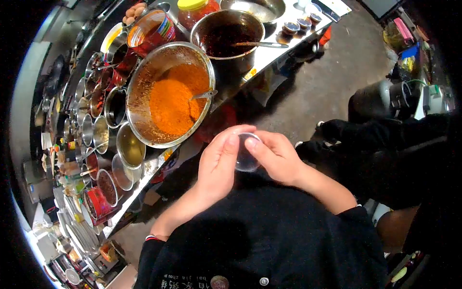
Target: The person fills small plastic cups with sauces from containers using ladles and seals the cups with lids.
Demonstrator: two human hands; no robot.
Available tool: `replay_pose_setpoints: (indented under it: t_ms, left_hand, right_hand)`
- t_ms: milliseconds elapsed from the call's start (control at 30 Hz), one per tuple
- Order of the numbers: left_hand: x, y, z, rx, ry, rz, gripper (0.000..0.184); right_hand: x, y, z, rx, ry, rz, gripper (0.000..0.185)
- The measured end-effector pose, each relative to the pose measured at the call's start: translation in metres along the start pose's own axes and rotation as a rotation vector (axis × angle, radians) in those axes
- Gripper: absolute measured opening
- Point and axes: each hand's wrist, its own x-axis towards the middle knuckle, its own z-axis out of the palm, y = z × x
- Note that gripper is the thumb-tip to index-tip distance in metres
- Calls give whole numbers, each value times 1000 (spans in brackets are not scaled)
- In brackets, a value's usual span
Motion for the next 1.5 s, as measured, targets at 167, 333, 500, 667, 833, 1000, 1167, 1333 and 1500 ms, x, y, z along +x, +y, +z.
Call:
replay_pose_setpoints:
  t_ms: [167, 333, 500, 667, 833, 1000, 1167, 1333, 1500]
  left_hand:
    - [-3, 1, -20, 116, 5, -137, 46]
    - [-3, 19, -41, 150, -9, -301, 55]
    - [1, 7, -60, 70, -48, -248, 51]
    - [15, -1, -65, 3, 12, -288, 51]
    - [58, 31, -56, 84, 19, -302, 51]
    - [118, 42, -22, 197, 61, -228, 51]
    - [156, 50, -4, -209, -62, -335, 38]
    - [166, 49, 3, -198, 92, -214, 20]
    - [166, 37, -1, -251, 272, -258, 18]
  right_hand:
    - [1, 1, 10, -179, -53, -25, 35]
    - [5, 5, 46, 22, 90, -106, 37]
    - [21, 27, 60, 168, 80, -101, 36]
    - [39, 8, 44, -145, -22, 112, 36]
    - [67, -33, 2, -516, 34, -661, 76]
    - [102, -51, -64, -519, -7, -699, 64]
    - [139, -74, -158, -532, 288, -624, 57]
    - [195, -35, -247, -700, 522, -466, 54]
    - [242, 19, -281, -898, 506, -574, 52]
